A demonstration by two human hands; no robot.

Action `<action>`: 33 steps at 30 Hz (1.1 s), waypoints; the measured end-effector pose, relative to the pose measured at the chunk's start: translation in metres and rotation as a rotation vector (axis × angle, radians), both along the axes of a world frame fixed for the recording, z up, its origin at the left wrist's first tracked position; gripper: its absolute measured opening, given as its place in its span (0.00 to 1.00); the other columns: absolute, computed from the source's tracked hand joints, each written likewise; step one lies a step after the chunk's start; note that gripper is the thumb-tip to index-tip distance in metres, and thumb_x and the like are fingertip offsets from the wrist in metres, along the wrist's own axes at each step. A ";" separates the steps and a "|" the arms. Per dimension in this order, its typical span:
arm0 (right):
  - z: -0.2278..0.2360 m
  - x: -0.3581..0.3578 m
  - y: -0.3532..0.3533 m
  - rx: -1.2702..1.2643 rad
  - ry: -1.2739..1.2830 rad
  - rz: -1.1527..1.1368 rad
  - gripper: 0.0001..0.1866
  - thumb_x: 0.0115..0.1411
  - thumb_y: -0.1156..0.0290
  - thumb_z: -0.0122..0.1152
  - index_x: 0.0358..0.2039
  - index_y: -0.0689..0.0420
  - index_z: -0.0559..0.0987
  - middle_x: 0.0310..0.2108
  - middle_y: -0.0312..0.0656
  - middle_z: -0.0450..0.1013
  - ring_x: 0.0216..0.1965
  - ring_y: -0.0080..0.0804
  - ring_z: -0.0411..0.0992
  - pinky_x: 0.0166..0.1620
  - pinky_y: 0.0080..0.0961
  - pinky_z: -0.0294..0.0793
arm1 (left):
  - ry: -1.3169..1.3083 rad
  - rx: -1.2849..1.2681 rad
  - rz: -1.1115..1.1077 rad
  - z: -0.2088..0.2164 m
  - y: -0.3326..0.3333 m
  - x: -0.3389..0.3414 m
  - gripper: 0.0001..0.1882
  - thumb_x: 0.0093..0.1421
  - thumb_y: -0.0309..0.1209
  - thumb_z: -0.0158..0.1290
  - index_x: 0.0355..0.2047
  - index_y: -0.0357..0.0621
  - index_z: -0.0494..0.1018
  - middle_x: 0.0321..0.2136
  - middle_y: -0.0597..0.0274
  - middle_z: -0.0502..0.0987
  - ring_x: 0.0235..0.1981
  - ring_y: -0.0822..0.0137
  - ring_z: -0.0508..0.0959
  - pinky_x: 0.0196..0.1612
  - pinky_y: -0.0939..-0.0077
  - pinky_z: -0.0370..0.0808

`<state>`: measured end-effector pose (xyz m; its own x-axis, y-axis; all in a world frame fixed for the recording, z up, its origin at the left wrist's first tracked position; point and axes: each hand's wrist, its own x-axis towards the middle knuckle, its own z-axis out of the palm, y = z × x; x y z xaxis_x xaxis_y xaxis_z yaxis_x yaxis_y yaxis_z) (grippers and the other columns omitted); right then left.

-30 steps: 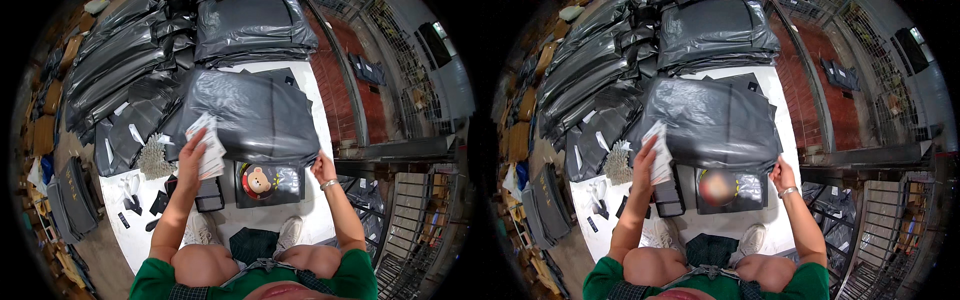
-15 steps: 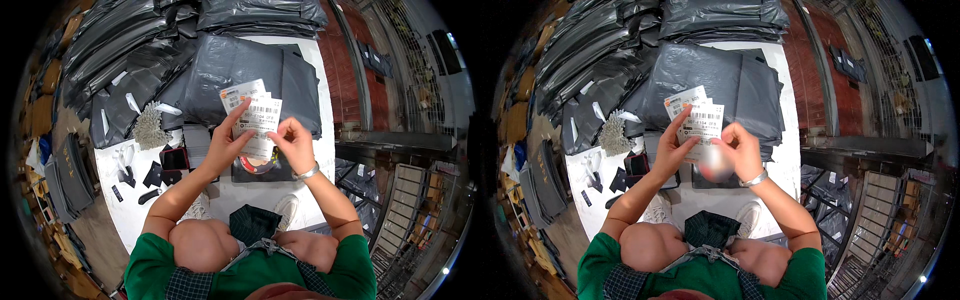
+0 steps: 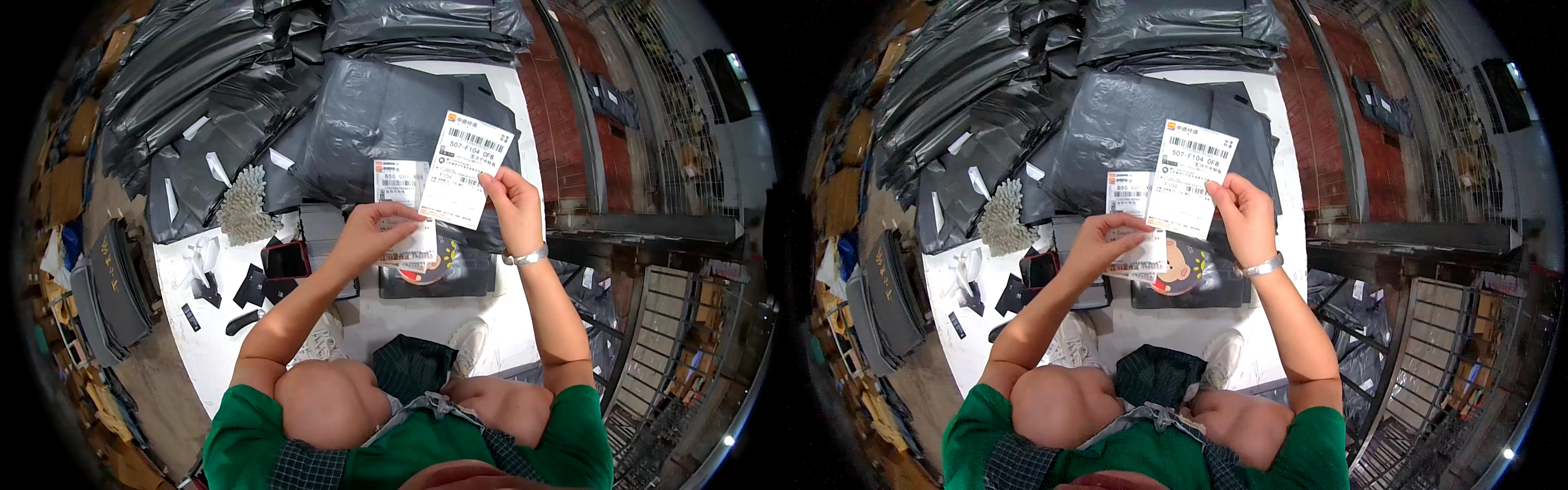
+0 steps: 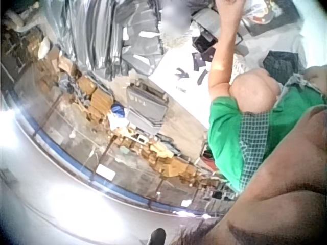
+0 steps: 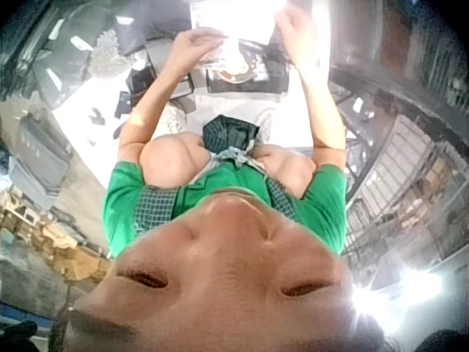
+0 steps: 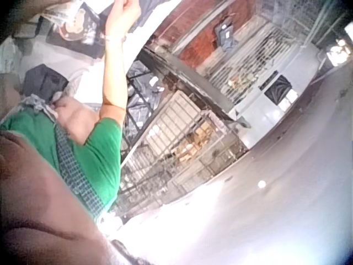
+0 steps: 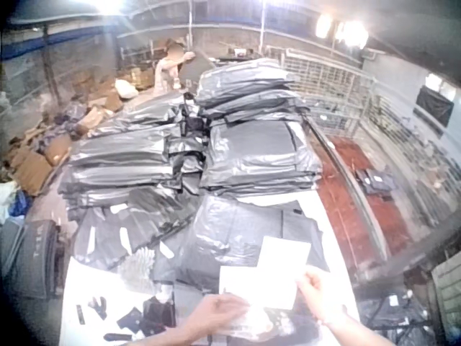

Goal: The person sticks shipping labels onto plastic mailer bags. They peel individual labels from a sheet, press them onto gray mailer bags, and stack the labeled bags.

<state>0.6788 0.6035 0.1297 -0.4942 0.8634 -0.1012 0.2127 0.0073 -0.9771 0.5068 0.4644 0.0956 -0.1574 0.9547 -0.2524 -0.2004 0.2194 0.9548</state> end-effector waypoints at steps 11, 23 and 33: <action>0.001 -0.011 -0.004 -0.058 0.057 -0.009 0.09 0.58 0.71 0.52 0.26 0.65 0.73 0.16 0.29 0.68 0.20 0.10 0.63 0.25 0.12 0.65 | 0.075 -0.040 0.100 -0.001 0.001 -0.004 0.09 0.51 0.28 0.55 0.30 0.34 0.76 0.27 0.62 0.77 0.29 0.77 0.73 0.35 0.83 0.69; -0.010 -0.014 -0.008 0.749 -0.270 -0.008 0.22 0.47 0.72 0.62 0.44 0.61 0.69 0.40 0.48 0.69 0.42 0.46 0.66 0.46 0.32 0.65 | -0.079 -0.014 0.190 -0.005 -0.001 -0.003 0.08 0.51 0.26 0.55 0.30 0.33 0.76 0.26 0.63 0.77 0.28 0.78 0.73 0.32 0.84 0.69; -0.034 -0.029 -0.035 -0.569 0.210 0.207 0.04 0.56 0.73 0.53 0.28 0.59 0.74 0.21 0.30 0.69 0.23 0.15 0.66 0.27 0.13 0.66 | 0.262 0.201 0.165 0.001 -0.013 -0.009 0.06 0.49 0.26 0.53 0.27 0.38 0.74 0.23 0.67 0.74 0.26 0.76 0.73 0.30 0.84 0.69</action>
